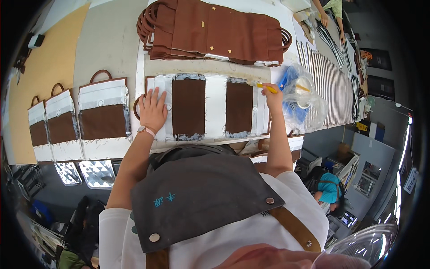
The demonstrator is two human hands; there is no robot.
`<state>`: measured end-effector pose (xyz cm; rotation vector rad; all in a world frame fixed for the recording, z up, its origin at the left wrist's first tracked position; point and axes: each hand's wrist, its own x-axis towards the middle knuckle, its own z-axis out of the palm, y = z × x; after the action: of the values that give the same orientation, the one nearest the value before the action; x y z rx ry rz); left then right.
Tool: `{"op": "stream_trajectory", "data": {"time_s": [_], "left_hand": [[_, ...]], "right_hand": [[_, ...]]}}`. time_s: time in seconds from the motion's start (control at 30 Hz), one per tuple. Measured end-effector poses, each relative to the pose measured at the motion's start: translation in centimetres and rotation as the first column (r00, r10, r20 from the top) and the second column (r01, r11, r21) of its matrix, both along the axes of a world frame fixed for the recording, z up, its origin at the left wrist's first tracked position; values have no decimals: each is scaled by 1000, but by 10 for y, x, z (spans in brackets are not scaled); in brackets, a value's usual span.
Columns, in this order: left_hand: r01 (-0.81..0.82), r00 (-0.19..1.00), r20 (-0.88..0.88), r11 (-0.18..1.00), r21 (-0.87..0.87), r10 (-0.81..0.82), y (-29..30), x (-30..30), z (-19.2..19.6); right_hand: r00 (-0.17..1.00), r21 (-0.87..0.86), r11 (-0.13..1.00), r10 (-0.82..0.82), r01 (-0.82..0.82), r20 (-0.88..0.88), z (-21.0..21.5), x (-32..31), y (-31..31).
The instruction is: The person applies glue to the edges of brown fabric panels on white bag bodies using a brush. They then attach a small metal clasp to the glued area and press it into place. The person repeats this process for multiple bags on the table.
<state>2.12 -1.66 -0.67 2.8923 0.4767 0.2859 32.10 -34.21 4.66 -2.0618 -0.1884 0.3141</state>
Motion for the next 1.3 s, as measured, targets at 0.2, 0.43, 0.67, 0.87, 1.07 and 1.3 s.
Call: {"op": "stream_trajectory", "data": {"time_s": [0.2, 0.43, 0.67, 0.87, 1.07, 1.3], "left_hand": [[-9, 1000, -16, 1000, 22, 9, 0, 0, 2], [-9, 1000, -5, 1000, 26, 9, 1, 2, 1], [-13, 1000, -19, 1000, 17, 14, 1, 1, 2], [-2, 1000, -20, 1000, 17, 2, 1, 3, -1], [-9, 999, -38, 1000, 15, 10, 0, 0, 2], [-7, 999, -46, 1000, -9, 7, 0, 1, 3]], "right_hand": [[951, -127, 967, 240, -219, 192, -1, -7, 10], [941, -207, 965, 211, -158, 264, 2, 9, -15], [949, -305, 952, 116, -23, 293, 16, 12, -26], [944, -184, 978, 151, -99, 292, 3, 13, -30], [885, -303, 950, 209, -82, 417, 14, 20, -24], [827, -414, 906, 300, -90, 476, 14, 13, -18]]}}
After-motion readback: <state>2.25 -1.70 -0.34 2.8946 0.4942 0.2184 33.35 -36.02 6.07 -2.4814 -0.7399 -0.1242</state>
